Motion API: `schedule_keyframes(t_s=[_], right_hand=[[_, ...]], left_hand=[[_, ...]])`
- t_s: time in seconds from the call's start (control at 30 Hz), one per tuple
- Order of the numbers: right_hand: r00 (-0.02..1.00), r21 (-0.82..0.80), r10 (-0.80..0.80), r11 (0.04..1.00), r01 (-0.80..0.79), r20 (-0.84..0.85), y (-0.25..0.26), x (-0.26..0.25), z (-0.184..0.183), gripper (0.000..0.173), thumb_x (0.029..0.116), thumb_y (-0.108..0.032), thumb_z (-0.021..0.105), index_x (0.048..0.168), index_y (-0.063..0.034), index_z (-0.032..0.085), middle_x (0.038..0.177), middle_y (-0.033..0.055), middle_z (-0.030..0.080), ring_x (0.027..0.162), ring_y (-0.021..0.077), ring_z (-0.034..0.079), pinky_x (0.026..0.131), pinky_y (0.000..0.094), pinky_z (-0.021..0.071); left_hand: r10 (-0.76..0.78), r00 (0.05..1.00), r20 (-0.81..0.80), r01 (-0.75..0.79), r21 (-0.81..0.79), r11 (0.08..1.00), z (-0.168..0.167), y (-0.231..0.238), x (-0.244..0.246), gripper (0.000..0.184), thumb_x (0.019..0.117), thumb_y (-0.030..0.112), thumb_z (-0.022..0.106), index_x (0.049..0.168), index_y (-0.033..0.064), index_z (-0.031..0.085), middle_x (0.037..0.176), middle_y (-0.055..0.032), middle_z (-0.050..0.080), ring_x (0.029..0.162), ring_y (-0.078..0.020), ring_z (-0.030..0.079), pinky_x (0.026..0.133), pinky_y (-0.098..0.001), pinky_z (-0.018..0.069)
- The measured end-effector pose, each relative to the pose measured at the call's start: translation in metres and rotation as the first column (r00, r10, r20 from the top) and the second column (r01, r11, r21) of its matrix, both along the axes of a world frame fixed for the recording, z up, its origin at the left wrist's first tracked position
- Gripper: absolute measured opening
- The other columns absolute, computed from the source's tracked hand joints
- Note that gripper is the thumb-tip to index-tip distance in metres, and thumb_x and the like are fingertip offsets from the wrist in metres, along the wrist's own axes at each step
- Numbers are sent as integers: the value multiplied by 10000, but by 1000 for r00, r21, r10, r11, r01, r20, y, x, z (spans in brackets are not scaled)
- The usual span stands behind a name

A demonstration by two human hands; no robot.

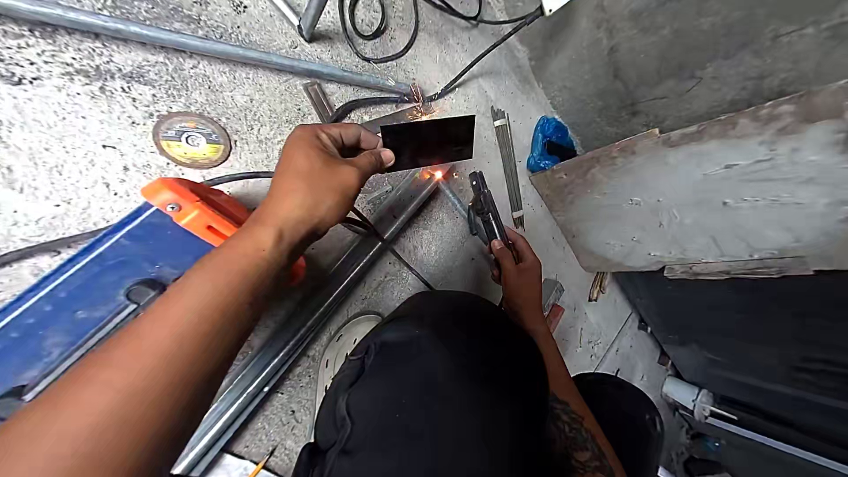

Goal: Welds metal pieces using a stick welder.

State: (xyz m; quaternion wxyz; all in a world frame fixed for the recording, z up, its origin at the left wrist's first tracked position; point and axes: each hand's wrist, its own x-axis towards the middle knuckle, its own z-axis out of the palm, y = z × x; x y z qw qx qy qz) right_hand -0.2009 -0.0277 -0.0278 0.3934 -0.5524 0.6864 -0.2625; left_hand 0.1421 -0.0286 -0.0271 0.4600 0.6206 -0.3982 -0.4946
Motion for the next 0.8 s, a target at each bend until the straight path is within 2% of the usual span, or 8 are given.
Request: schedule_keyframes(t_s=[0.07,0.2,0.4,0.8], right_hand=[[999,-45,23,999,-24,-25,3,-4,-10,403,989,-139,654,1383,-59,617,880,76,693,534,101,530,480,244,459],[998,-86,34,996,-38,-45,4,-4,-20,405,970,-142,683,1365,-64,638,906,73,698,565,97,556,511,245,486],[997,-72,39,996,-43,-61,3,2,-20,387,969,-139,689,1352,-94,659,926,64,717,572,98,566,525,247,490],[996,-59,61,996,-65,-67,2,4,-23,372,972,-161,688,1340,-104,673,886,53,712,567,105,561,518,256,481]], left_hand=[[-23,999,26,23,-9,1000,0,0,0,49,959,208,738,929,177,760,795,85,711,678,22,608,641,-209,495],[-84,995,61,86,-26,996,-1,1,-1,56,953,215,748,910,183,766,767,80,704,635,-1,591,601,-235,482],[-211,974,82,212,0,977,-1,1,-4,81,953,214,747,880,196,777,739,74,706,632,-31,613,600,-291,502],[-312,946,82,314,-3,950,-4,2,-5,96,949,219,751,859,196,773,728,64,706,634,-55,623,600,-315,511]])
